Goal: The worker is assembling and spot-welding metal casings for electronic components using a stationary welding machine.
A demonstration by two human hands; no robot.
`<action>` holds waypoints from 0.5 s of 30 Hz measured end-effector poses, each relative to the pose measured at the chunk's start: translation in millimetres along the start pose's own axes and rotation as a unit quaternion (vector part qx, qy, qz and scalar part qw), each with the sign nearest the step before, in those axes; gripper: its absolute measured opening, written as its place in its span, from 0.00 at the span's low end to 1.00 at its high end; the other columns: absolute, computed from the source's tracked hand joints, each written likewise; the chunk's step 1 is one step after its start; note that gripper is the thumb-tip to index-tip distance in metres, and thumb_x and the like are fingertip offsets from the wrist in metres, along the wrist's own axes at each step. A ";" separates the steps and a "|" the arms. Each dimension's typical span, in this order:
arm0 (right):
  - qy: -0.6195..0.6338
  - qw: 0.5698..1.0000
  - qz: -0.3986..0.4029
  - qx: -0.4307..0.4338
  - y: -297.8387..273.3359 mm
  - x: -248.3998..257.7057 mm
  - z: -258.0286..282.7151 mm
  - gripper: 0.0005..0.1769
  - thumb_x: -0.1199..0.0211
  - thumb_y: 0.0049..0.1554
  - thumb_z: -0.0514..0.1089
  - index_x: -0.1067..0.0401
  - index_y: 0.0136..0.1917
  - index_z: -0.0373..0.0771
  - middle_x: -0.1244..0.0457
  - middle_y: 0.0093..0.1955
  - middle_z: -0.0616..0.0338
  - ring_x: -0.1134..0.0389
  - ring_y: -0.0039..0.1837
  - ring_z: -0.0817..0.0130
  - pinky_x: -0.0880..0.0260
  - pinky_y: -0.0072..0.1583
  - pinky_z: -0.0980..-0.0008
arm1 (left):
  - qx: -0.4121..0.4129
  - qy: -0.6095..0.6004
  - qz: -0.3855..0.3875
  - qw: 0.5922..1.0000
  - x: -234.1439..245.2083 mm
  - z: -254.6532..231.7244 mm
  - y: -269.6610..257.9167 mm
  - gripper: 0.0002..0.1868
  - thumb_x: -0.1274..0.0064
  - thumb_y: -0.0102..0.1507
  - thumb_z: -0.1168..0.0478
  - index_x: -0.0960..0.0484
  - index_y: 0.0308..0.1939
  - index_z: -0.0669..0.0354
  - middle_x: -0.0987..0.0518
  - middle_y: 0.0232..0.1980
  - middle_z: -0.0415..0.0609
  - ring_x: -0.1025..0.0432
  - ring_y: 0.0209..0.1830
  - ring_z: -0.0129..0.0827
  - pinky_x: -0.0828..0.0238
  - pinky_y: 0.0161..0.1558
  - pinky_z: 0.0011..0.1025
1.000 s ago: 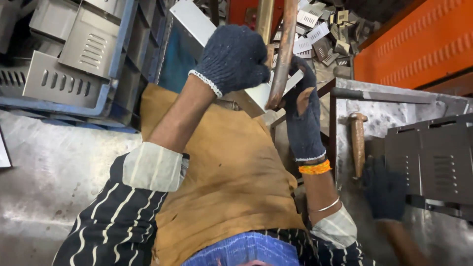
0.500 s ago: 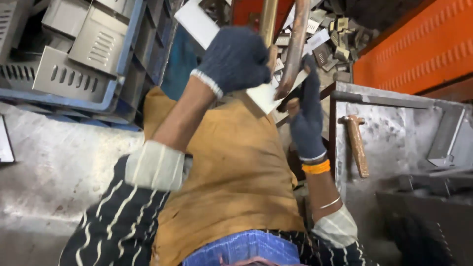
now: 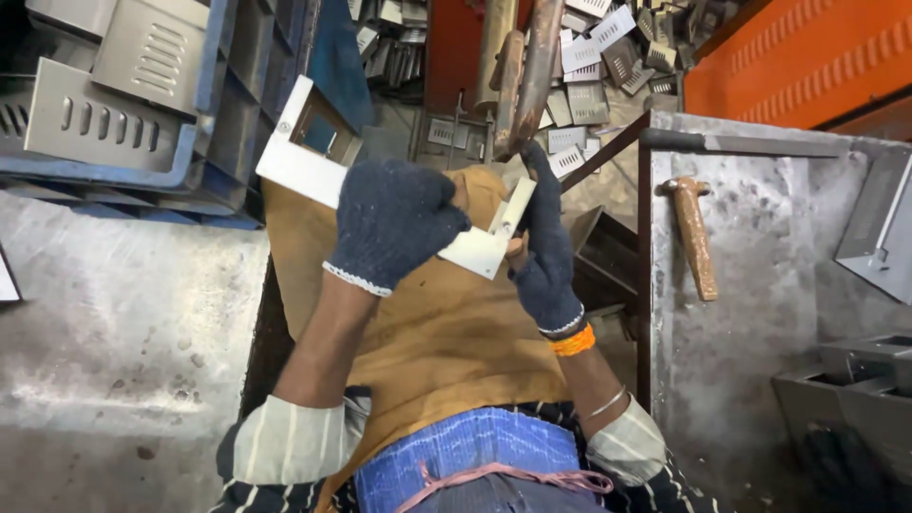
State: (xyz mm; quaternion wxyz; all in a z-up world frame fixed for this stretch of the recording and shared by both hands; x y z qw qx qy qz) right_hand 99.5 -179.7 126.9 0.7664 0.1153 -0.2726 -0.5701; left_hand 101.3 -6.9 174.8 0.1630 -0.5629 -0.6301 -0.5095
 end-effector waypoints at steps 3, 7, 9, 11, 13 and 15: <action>0.026 1.000 -0.008 -0.008 2.8 9.4 -1.7 0.53 0.54 0.68 0.75 0.56 0.85 0.31 0.55 0.88 0.48 0.57 0.88 0.58 0.59 0.86 0.59 | 0.021 -0.014 -0.001 1.000 -0.7 -8.5 0.2 0.14 0.36 0.54 0.51 0.16 0.20 0.54 0.23 0.22 0.56 0.27 0.23 0.50 0.33 0.30 0.47; 0.072 0.995 -0.068 -0.007 -0.5 32.0 -34.2 0.49 0.60 0.70 0.74 0.50 0.83 0.32 0.51 0.85 0.51 0.52 0.86 0.61 0.56 0.84 0.63 | 0.011 -0.001 -0.049 0.999 1.8 -23.5 -2.6 0.11 0.36 0.49 0.52 0.17 0.18 0.53 0.22 0.22 0.55 0.26 0.24 0.50 0.33 0.29 0.47; 0.067 0.991 -0.113 -0.009 2.5 38.3 -30.9 0.47 0.60 0.70 0.73 0.48 0.83 0.32 0.49 0.84 0.51 0.48 0.78 0.63 0.50 0.79 0.64 | 0.028 0.013 -0.033 0.999 -1.8 -27.9 -4.3 0.13 0.37 0.55 0.53 0.17 0.18 0.53 0.23 0.21 0.54 0.27 0.22 0.49 0.33 0.29 0.47; 0.060 0.986 -0.157 -0.015 5.6 42.1 -31.2 0.45 0.60 0.71 0.72 0.47 0.82 0.33 0.47 0.82 0.51 0.43 0.71 0.65 0.44 0.74 0.65 | 0.046 0.025 -0.016 0.999 -6.0 -33.1 -7.0 0.17 0.37 0.61 0.54 0.17 0.19 0.52 0.24 0.20 0.54 0.28 0.21 0.48 0.33 0.30 0.47; 0.116 0.973 -0.197 -0.028 5.7 42.5 -36.4 0.42 0.58 0.72 0.69 0.48 0.82 0.34 0.43 0.79 0.51 0.35 0.58 0.67 0.33 0.64 0.66 | -0.003 0.017 -0.008 1.000 -9.0 -50.0 -12.3 0.13 0.36 0.49 0.51 0.20 0.18 0.53 0.24 0.21 0.52 0.27 0.23 0.50 0.35 0.27 0.49; 0.149 0.972 -0.181 -0.032 3.8 42.4 -47.7 0.40 0.58 0.72 0.68 0.48 0.82 0.34 0.43 0.78 0.51 0.34 0.59 0.66 0.32 0.64 0.65 | -0.006 -0.007 -0.019 1.000 -13.6 -54.4 -18.4 0.12 0.36 0.52 0.54 0.21 0.19 0.52 0.24 0.22 0.52 0.27 0.24 0.49 0.35 0.29 0.48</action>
Point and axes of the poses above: each hand's wrist, its own y-axis towards the middle knuckle, its own x-axis out of the back of the hand, z = x × y, the point moved 7 cm from there along y, towards the middle knuckle
